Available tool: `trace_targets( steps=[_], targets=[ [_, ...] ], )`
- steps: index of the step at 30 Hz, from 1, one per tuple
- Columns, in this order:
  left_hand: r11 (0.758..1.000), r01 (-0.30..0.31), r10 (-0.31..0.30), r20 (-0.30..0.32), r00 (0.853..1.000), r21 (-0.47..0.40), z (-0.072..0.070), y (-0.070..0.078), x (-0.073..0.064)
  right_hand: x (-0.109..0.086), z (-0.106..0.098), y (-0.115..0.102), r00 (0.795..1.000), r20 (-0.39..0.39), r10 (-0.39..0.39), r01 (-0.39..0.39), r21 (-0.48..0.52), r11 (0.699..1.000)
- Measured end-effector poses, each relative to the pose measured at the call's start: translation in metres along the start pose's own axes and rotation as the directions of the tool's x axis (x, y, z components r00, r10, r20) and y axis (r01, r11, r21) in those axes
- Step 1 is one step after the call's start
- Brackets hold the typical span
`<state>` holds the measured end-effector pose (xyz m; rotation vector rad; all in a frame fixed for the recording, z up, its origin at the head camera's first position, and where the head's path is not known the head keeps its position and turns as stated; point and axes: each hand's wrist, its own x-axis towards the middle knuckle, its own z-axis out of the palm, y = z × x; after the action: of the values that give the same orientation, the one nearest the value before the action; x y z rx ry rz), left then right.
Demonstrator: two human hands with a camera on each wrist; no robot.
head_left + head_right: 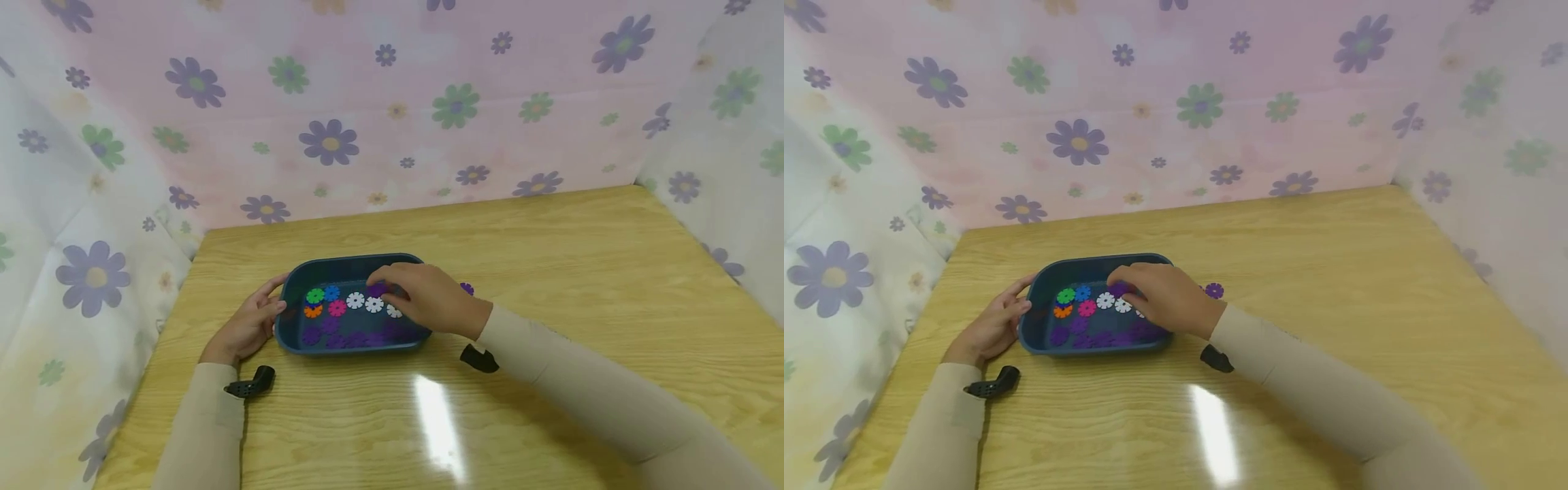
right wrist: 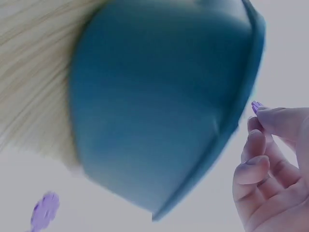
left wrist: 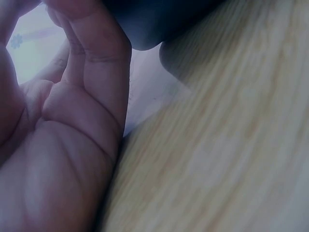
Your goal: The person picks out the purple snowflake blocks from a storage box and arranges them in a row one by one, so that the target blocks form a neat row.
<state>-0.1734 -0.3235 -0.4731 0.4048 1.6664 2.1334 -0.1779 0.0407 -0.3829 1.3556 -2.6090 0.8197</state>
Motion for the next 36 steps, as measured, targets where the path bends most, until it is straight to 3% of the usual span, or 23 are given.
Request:
trace_targets(
  steps=[8,16,25,36],
  targets=[
    [1.0,0.02,-0.02,0.006,1.0,-0.023,-0.001,0.002,-0.008,-0.032,-0.022,0.023,0.99,-0.126,0.06,-0.058,0.02,0.998],
    [0.999,0.026,-0.026,0.009,1.0,-0.027,-0.001,0.004,-0.005,-0.057,-0.038,0.056,0.969,-0.201,0.144,-0.146,0.004,0.989],
    [0.998,0.016,-0.015,0.029,0.999,-0.059,0.001,0.004,-0.003,-0.077,-0.044,0.094,0.933,-0.122,0.339,-0.33,0.085,0.94],
    [0.996,-0.008,0.014,0.06,0.998,-0.089,0.004,0.004,-0.001,-0.086,-0.04,0.114,0.915,0.024,0.403,-0.403,0.107,0.909]
  ],
)
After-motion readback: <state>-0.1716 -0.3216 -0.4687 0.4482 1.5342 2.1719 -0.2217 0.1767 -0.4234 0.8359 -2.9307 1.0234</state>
